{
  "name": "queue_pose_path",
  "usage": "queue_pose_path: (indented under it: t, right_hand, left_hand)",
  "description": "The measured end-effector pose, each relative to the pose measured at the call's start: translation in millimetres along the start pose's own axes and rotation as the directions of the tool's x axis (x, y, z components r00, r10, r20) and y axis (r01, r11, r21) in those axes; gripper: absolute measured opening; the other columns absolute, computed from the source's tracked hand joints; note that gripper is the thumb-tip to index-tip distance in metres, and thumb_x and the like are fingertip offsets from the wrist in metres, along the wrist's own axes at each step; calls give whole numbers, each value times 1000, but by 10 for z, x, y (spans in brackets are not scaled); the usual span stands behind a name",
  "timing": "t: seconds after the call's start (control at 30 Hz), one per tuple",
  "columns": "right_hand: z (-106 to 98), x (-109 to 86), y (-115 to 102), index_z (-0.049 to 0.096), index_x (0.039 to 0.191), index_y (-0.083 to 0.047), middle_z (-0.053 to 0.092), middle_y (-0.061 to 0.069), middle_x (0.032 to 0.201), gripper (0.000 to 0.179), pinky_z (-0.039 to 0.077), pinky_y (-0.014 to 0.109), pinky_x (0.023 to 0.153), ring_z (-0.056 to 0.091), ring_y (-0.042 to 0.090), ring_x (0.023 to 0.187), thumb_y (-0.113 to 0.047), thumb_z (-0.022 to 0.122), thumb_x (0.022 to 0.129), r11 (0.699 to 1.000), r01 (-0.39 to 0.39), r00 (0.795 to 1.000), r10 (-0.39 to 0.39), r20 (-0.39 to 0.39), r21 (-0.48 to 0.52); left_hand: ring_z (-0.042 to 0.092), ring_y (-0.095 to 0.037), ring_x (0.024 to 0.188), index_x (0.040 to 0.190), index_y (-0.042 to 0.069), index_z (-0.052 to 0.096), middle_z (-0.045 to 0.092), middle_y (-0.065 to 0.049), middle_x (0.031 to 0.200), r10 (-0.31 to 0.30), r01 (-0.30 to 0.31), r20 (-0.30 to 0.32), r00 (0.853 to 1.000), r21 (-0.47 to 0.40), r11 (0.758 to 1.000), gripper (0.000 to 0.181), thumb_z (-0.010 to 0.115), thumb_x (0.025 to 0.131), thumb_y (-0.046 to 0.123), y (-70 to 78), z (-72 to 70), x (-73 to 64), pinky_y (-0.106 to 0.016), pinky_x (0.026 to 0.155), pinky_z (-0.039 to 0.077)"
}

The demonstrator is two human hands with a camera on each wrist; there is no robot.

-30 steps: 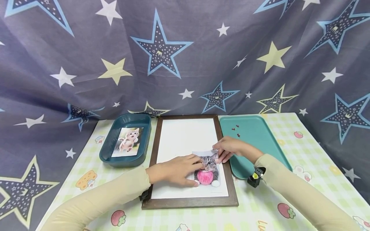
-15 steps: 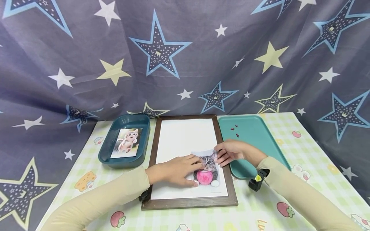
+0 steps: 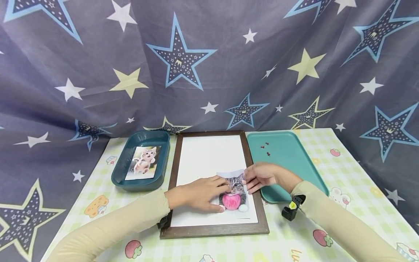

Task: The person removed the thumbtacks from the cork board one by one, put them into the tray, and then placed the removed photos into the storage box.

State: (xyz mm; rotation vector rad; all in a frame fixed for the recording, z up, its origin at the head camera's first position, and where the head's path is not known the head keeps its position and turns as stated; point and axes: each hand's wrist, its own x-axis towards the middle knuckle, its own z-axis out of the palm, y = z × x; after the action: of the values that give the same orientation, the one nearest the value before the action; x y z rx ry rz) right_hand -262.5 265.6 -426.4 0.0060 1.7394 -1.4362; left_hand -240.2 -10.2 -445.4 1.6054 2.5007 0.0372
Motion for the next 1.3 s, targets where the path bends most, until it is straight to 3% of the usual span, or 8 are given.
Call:
queue_pose_path:
  t: [0.4, 0.67, 0.8, 1.1, 1.3]
  right_hand:
    - [4, 36, 12, 54, 106, -4, 67, 2, 91, 7, 62, 38, 89, 69, 13, 80, 0, 51, 101, 1000, 10, 1000, -10, 11, 11]
    - [5, 50, 35, 54, 107, -4, 66, 1, 89, 9, 62, 36, 86, 70, 12, 79, 1, 50, 101, 1000, 14, 1000, -14, -6, 8]
    - [16, 55, 34, 53, 109, -3, 66, 1, 87, 10, 62, 37, 86, 70, 13, 79, 1, 50, 100, 1000, 16, 1000, -16, -13, 15]
    - [30, 61, 20, 52, 108, -3, 64, 0, 83, 9, 62, 35, 85, 70, 12, 77, 0, 51, 100, 999, 28, 1000, -28, -2, 31]
    - [28, 89, 27, 48, 126, 0, 67, 0, 85, 25, 62, 35, 85, 71, 12, 78, 0, 50, 101, 997, 28, 1000, -29, 2, 65]
  left_hand:
    - [50, -17, 135, 152, 16, 46, 50, -1, 147, 18, -17, -29, 999, 34, 999, 70, 59, 97, 58, -17, 3, 23, -33, 118, 40]
    - [45, -20, 143, 155, 17, 42, 46, -3, 155, -19, 20, -31, 999, 20, 1000, 69, 57, 99, 55, -1, 1, -12, -38, 123, 34]
    - [42, -21, 146, 156, 18, 41, 44, -4, 158, -36, 36, -67, 997, -4, 999, 68, 56, 100, 53, -19, -4, -56, -39, 125, 30]
    - [46, -26, 144, 150, 15, 49, 46, -10, 156, -86, 76, -195, 977, -57, 995, 53, 56, 104, 39, -155, -97, -217, -39, 124, 33]
    - [48, -29, 142, 145, 12, 54, 47, -13, 154, -143, 146, -296, 944, -10, 989, 49, 59, 103, 35, -368, -254, -419, -43, 122, 35]
